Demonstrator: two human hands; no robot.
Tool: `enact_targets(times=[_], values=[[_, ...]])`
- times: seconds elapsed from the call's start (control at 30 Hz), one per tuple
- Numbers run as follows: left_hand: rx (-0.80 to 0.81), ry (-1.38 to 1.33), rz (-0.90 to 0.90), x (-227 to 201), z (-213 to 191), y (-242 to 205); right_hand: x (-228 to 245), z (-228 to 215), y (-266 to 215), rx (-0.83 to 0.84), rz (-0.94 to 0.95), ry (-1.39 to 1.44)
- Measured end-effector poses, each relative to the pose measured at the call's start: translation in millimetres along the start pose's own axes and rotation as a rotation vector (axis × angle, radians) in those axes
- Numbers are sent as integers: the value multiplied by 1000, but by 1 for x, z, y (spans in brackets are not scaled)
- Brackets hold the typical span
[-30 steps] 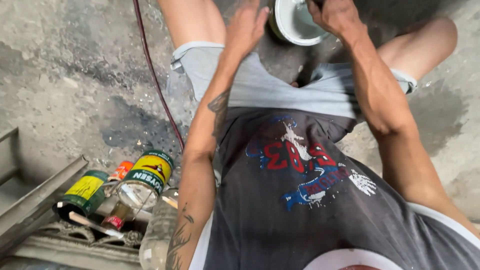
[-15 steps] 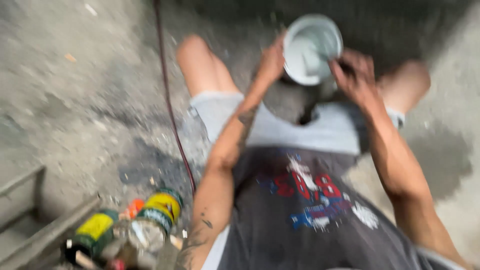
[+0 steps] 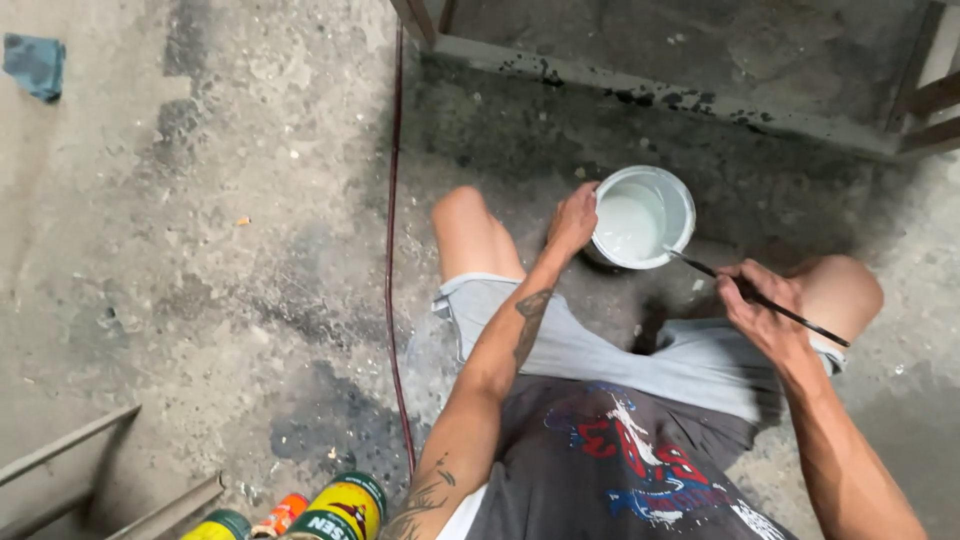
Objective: Applying white paint to the edges and underside of a wooden furniture frame using a paintbrush.
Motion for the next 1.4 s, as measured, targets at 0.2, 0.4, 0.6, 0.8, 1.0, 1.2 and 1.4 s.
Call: enact_targets(times=[0.2,0.4,0.6,0.8,1.0,1.2,1.4], values=[[-2,-74,25,-13,-7,-9,42,-4,11,-176,-1,-16],[52,-60,-86,-17,-13,-9,27,-4,5,-69,303,-31],[94,-105,-77,-16,-18,-7,64,-41,30,-130,433,216],[100,-180,-97,-14,-18,3,102,-100,85,220,271,25],[53,-336,-200,-9,-14,8,98,-125,116,336,290,121],[43,-233,-222,-18,-19,16,-6,-87,135,392,55,-187],[106,214,-123,-19,-46,48,-15,-69,135,124,-302,-20]])
Point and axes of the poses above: each hand's wrist, its own y-axis towards the middle knuckle, its own z-axis out of the palm, x = y × z, the point moved 3 cm from there along y, towards the middle knuckle, and after that the axes turned 2 degrees about z, right-handed, at the moved point
